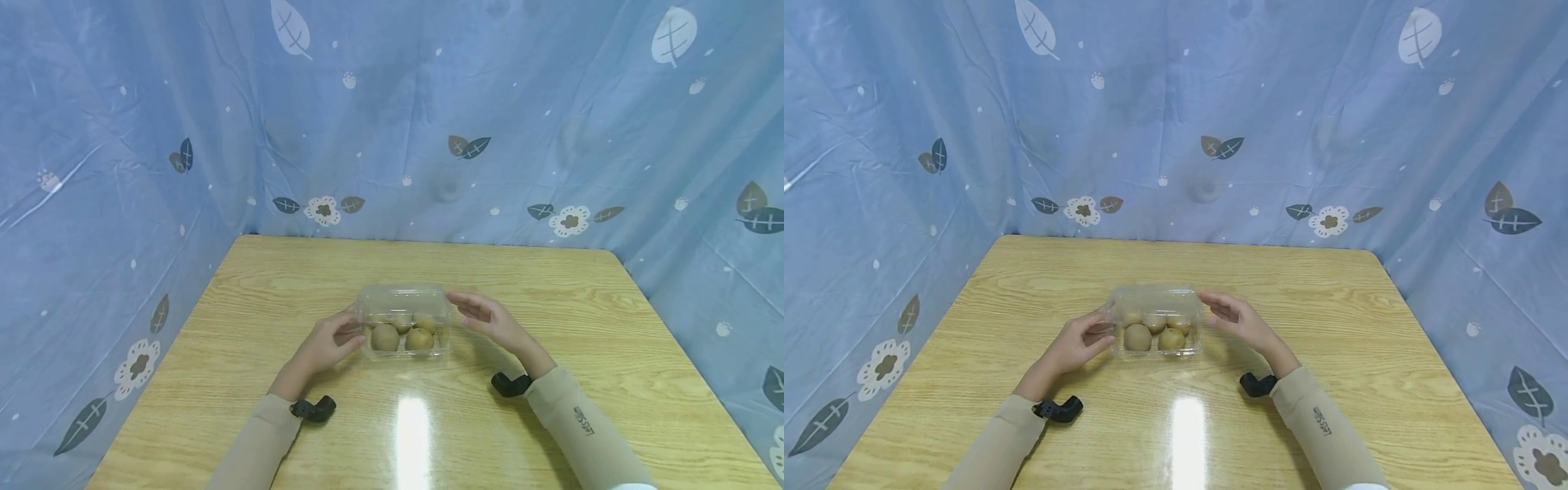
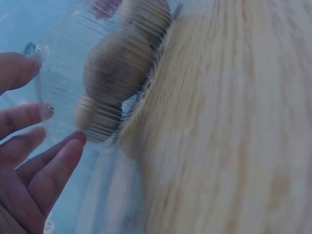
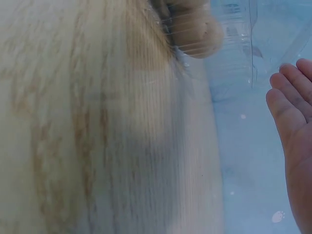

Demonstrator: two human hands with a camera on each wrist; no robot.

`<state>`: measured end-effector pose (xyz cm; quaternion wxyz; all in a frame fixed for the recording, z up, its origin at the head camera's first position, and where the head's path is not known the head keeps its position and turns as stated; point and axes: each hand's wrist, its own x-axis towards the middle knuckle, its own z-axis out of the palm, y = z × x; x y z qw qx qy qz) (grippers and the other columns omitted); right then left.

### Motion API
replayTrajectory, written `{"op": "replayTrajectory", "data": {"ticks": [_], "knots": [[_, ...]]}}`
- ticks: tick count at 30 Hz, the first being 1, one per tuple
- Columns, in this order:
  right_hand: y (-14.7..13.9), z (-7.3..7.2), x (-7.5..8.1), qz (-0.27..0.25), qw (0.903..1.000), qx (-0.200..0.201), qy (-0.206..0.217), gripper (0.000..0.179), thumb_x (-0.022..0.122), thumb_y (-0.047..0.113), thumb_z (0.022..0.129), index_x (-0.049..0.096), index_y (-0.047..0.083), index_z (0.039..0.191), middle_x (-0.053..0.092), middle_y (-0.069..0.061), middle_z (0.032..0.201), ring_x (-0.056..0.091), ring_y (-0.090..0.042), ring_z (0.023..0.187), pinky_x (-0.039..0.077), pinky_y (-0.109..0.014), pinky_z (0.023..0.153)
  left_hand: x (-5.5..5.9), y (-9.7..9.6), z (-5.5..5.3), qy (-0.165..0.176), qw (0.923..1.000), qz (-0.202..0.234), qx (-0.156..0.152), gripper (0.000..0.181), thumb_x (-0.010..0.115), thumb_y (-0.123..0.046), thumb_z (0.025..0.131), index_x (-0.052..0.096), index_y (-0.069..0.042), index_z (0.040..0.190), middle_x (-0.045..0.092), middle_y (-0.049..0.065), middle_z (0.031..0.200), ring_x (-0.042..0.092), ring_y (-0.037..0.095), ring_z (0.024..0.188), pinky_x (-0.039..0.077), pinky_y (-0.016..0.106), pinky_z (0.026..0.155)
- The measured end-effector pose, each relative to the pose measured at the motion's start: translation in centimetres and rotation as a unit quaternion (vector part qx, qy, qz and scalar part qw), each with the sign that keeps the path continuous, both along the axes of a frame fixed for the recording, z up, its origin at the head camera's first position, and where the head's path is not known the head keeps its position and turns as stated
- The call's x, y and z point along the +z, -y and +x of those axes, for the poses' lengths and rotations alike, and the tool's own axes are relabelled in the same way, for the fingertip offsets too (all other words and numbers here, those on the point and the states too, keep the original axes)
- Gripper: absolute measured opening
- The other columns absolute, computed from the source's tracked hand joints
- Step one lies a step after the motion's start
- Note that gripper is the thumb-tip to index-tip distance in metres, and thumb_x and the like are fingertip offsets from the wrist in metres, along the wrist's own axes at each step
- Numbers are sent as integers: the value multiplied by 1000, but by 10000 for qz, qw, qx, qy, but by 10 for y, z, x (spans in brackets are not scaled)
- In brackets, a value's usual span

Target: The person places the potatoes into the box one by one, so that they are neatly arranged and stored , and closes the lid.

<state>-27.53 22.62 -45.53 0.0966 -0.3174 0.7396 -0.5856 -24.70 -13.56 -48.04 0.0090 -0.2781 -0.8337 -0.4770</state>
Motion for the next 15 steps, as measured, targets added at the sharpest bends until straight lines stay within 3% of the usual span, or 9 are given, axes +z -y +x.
{"op": "replayTrajectory", "data": {"ticks": [2, 7, 12, 15], "knots": [[0, 1, 0, -10, 10000, 5, 14, 49, 53, 7, 96, 37, -6, 141, 37, -25, 147, 32, -38, 136, 35, -18, 112, -6, 2, -3, -37, 10000, -22, 37, 41, 65, -16, 90, 56, -5, 129, 33, 17, 150, 60, 33, 114, 54, 35, 94], [0, 2, -1, -42, 10000, 49, 49, 49, 52, 6, 96, 36, -6, 141, 36, -26, 147, 31, -38, 136, 35, -18, 112, -8, 4, -6, -13, 9999, -100, 112, 49, 66, -27, 90, 52, -9, 134, 34, 12, 151, 62, 28, 113, 54, 31, 93], [0, 3, -2, -16, 10000, 73, 56, 50, 52, 7, 96, 36, -6, 141, 35, -26, 147, 31, -39, 136, 34, -20, 113, -8, 5, -6, 137, 9993, -232, 264, 69, 66, -32, 89, 35, -10, 147, 41, 17, 147, 63, 30, 111, 55, 30, 91], [0, 3, -3, 12, 10000, 85, 34, 49, 52, 7, 97, 35, -6, 141, 35, -26, 147, 31, -40, 136, 34, -21, 113, -8, 6, -6, 231, 9993, -192, 237, 71, 66, -32, 89, 32, -11, 148, 40, 18, 146, 62, 32, 111, 55, 31, 91]]}}
